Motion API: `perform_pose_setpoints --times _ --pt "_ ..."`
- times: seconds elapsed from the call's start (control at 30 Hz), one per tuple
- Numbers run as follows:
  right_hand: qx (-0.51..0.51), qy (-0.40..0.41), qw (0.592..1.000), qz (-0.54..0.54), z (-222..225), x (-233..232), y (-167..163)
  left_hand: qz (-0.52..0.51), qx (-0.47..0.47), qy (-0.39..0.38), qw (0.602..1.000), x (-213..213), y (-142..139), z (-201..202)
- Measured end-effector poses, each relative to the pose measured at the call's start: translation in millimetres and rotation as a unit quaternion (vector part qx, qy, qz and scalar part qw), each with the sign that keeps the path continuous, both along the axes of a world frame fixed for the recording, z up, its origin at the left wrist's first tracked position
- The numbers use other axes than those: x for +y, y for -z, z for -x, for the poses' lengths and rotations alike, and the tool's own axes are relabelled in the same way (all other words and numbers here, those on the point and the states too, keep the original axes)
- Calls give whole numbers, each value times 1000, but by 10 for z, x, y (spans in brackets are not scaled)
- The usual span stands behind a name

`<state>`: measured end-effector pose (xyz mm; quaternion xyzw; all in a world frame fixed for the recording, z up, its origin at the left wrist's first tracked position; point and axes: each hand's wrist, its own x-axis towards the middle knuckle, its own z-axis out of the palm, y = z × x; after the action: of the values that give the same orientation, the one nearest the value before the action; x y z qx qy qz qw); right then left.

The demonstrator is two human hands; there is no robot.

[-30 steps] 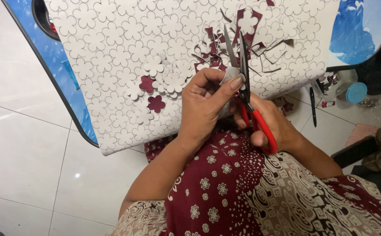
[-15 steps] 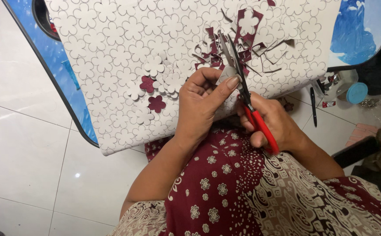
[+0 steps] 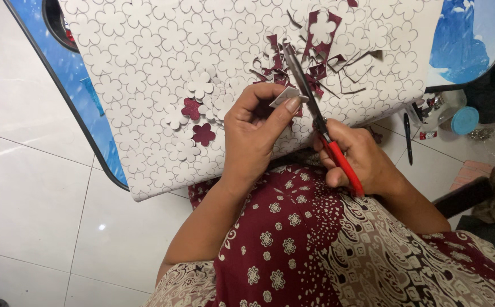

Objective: The person sits with a board on their lap and uses red-handled scissors to trim white foam pieces into flower shapes, rotating each piece by hand to cut around the petals. Cut flowers are set on the board while maroon scraps accumulate, and the person occasionally moves scraps aside before cutting the next piece.

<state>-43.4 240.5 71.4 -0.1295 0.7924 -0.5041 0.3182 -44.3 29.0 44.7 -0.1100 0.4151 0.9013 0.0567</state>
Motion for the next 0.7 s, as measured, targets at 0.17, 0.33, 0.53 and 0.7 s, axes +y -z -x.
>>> perform_pose_setpoints --times 0.17,0.33,0.53,0.7 --pt "-44 19 998 42 10 -16 -62 47 -17 -2 999 -38 -50 12" --pt "-30 -21 999 -2 32 -17 -110 39 -18 8 999 1 -118 -28" --pt "-3 -23 999 -22 16 -41 -116 41 -47 34 998 48 -164 -52" --pt "10 -33 999 -32 27 -45 -133 34 -39 39 998 40 -176 -44"
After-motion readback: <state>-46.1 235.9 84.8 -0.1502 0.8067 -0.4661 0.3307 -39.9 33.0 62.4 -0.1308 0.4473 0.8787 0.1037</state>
